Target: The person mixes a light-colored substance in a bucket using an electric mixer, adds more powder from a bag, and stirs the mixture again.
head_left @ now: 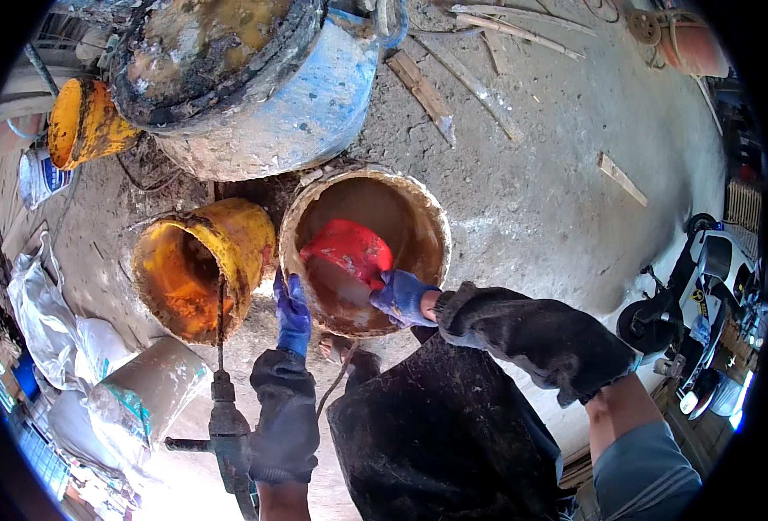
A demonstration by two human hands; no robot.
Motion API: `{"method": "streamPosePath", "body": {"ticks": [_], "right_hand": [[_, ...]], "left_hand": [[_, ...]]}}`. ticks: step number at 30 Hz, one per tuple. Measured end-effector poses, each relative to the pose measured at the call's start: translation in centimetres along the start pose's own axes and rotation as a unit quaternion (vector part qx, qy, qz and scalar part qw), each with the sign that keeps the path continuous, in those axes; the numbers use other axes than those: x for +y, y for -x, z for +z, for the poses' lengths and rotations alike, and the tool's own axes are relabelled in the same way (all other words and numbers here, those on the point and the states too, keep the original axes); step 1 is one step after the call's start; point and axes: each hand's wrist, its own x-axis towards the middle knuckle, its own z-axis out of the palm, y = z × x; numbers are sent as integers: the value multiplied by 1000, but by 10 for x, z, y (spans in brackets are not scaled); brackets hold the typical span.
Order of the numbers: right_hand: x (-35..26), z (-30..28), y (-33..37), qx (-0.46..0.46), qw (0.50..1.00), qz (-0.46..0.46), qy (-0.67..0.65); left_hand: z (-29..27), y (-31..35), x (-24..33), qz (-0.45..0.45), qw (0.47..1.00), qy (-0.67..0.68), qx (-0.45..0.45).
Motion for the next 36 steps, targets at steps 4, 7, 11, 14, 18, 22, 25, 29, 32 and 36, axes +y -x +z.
{"method": "streamPosePath", "body": {"ticks": [4,7,11,14,18,22,25,29,32,36], "right_hand": [[5,-7,37,-68,993,-37,-84],[-7,-18,68,-115,989,-28,-93],[-8,-15,82,-81,984,-13,-160],[5,6,31,-58,880,115,-457],[9,18,-65,-84,848,95,-515],[8,12,-106,-121,886,32,-447],[-6,33,-81,-93,902,20,-422],[-5,29,-27,-105,946,-36,-305],[-8,40,5,-67,971,-41,-228],[2,51,26,-34,979,-123,-161]], "left_hand": [[8,-8,7,-14,999,35,-19],[4,-10,-2,-80,984,149,-48],[-7,-21,-5,-249,864,425,-108],[-8,-16,-2,-223,896,376,-71],[-11,-14,-10,-238,908,338,-68],[-6,-15,-10,-233,911,337,-52],[-20,-12,-30,-264,869,416,-58],[-14,-16,-11,-279,843,451,-94],[-15,-15,10,-251,865,420,-115],[-15,-17,-1,-238,856,444,-118]]}}
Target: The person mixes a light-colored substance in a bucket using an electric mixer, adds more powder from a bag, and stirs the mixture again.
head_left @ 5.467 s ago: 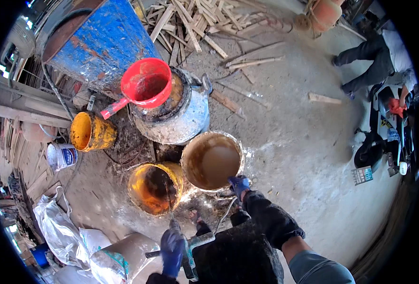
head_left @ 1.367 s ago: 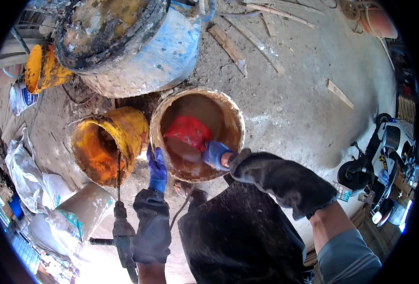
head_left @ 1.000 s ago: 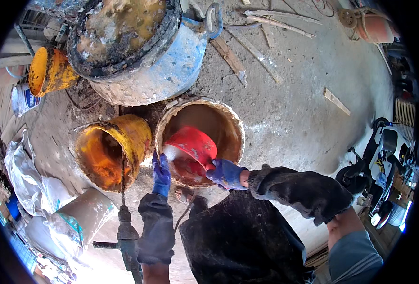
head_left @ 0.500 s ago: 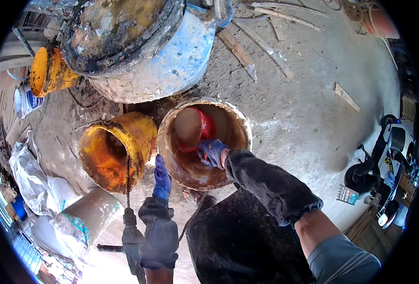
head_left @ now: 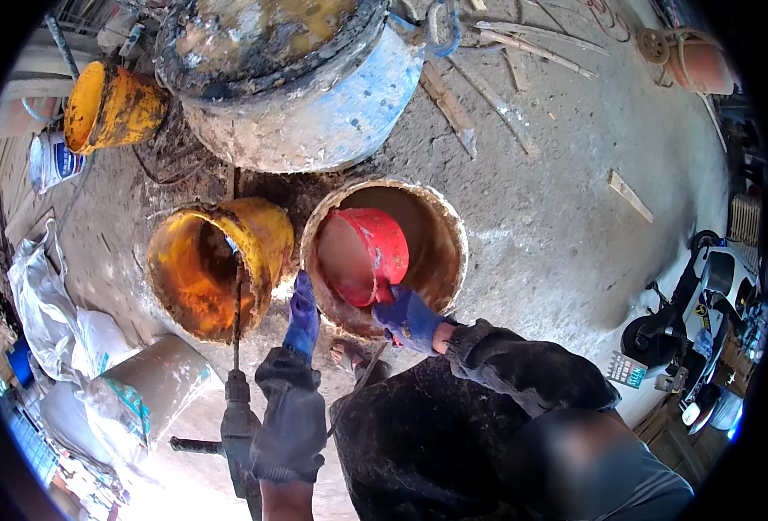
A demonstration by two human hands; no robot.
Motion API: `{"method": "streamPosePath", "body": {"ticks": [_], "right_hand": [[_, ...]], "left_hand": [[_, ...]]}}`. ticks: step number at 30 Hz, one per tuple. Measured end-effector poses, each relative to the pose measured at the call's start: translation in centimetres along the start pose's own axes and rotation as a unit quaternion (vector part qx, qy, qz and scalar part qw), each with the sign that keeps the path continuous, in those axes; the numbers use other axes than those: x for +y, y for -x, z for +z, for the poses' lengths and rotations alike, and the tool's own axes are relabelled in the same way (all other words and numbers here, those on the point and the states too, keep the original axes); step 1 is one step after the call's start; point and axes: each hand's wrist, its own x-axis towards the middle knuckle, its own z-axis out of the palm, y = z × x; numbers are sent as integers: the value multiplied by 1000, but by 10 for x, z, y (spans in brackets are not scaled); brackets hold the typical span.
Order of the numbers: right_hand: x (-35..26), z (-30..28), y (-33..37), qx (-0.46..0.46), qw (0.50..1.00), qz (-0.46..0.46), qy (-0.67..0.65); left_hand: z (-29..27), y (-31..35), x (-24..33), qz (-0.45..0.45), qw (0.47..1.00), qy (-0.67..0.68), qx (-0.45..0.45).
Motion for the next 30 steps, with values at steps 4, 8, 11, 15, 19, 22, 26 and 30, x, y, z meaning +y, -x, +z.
{"method": "streamPosePath", "body": {"ticks": [4,8,11,15,19,22,26,30], "right_hand": [[19,-9,9,12,995,-47,86],[26,-33,30,77,873,-125,465],[9,-47,61,37,870,-37,490],[11,-61,46,28,997,48,58],[16,-77,17,-23,949,163,-270],[36,-80,-19,-86,843,112,-519],[25,-70,-89,-82,789,-4,-609],[1,-92,-109,-149,592,119,-783]], "left_hand": [[-5,-6,0,-5,999,-40,30],[9,-3,1,6,1000,0,-15],[13,4,4,-12,1000,5,0],[15,7,-8,17,999,-28,31],[46,7,0,-20,1000,15,0],[30,5,-33,98,993,22,56],[13,2,-54,282,884,-359,105],[95,11,-31,241,883,-378,142]]}}
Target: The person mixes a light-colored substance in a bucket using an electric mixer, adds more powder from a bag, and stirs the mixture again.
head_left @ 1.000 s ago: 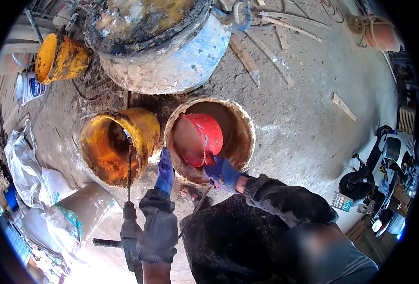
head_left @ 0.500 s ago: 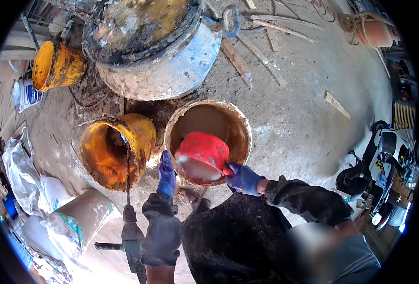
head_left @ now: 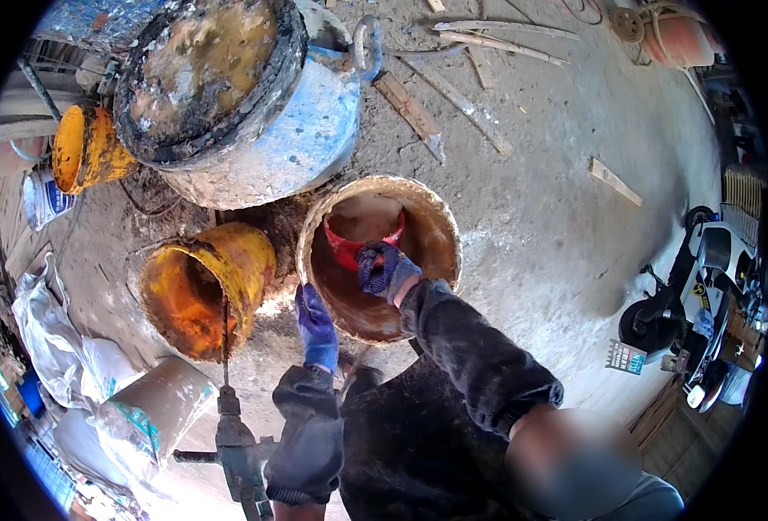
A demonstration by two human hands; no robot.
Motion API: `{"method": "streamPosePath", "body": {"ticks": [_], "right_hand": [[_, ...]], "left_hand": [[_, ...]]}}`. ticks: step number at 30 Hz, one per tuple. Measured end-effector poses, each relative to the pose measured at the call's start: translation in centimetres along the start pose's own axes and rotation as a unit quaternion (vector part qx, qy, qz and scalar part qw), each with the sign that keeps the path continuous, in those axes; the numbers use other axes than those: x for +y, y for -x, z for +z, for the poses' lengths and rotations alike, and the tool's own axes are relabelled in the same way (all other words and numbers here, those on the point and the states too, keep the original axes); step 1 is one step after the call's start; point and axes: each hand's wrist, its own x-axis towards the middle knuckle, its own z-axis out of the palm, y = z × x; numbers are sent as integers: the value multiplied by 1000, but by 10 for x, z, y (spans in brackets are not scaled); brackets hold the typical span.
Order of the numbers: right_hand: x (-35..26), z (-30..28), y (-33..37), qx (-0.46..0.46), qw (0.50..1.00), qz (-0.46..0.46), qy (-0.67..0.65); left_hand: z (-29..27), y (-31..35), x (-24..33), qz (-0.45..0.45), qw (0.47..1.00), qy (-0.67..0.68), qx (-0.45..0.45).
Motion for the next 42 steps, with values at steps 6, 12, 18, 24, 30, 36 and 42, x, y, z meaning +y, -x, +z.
{"method": "streamPosePath", "body": {"ticks": [6,12,18,24,30,36,42], "right_hand": [[-20,-7,44,-25,841,-136,523],[37,52,134,-55,949,18,311],[65,81,159,120,810,-158,552],[97,85,141,154,639,-196,727],[53,23,121,-2,577,-302,759],[73,47,155,140,226,-234,935],[79,66,169,199,526,-165,811]], "left_hand": [[7,1,22,75,995,-50,29],[12,1,54,-23,997,-76,3],[26,9,43,66,989,-129,42],[39,1,51,121,980,-141,69],[32,-10,41,69,994,-82,7],[22,-8,33,59,992,-109,34],[20,-9,44,13,996,-83,21]]}}
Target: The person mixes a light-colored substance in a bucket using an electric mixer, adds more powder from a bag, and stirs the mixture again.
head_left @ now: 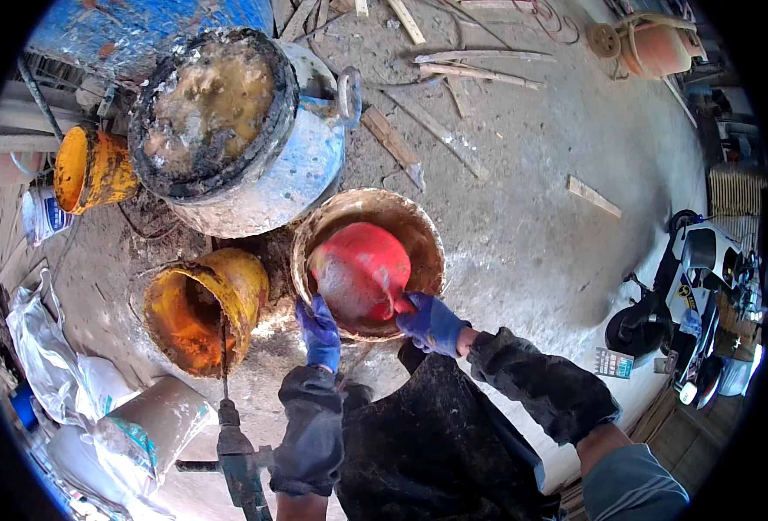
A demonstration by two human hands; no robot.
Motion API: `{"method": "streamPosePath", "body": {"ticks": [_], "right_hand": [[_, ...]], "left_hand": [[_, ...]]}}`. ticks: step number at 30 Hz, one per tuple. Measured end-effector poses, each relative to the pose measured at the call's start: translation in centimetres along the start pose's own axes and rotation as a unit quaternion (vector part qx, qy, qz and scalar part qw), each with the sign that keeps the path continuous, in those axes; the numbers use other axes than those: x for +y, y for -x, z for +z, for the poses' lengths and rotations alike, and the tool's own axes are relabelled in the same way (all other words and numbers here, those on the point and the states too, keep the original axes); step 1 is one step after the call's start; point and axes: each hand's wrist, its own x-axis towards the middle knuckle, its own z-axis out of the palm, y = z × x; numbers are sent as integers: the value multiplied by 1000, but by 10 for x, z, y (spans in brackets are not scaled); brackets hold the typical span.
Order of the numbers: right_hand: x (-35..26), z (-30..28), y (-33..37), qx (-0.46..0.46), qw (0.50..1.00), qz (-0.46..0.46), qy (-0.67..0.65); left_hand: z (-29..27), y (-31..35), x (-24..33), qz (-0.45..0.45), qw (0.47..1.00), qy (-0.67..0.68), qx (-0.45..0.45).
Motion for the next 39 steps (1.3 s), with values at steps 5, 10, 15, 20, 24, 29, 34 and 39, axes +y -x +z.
{"method": "streamPosePath", "body": {"ticks": [5,10,15,20,24,29,34,39], "right_hand": [[-16,11,-23,48,985,-20,-164],[-34,22,-13,64,995,-28,-72],[-17,20,-10,125,953,-176,213],[-1,15,-5,66,922,-146,352],[-5,-11,7,-4,878,-134,460],[-51,-74,8,47,546,-264,794],[-106,-68,-39,86,316,-387,862],[-74,-88,-34,89,420,-258,866]], "left_hand": [[-3,4,10,6,1000,0,-23],[-18,-8,27,-37,998,0,-54],[-14,-11,27,-21,998,-13,-57],[-12,-12,34,-16,998,18,-54],[-13,-20,32,14,998,-47,-48],[-10,-35,78,62,993,-15,-103],[5,-41,75,61,992,-96,-56],[5,-30,79,16,997,-71,-40]]}}
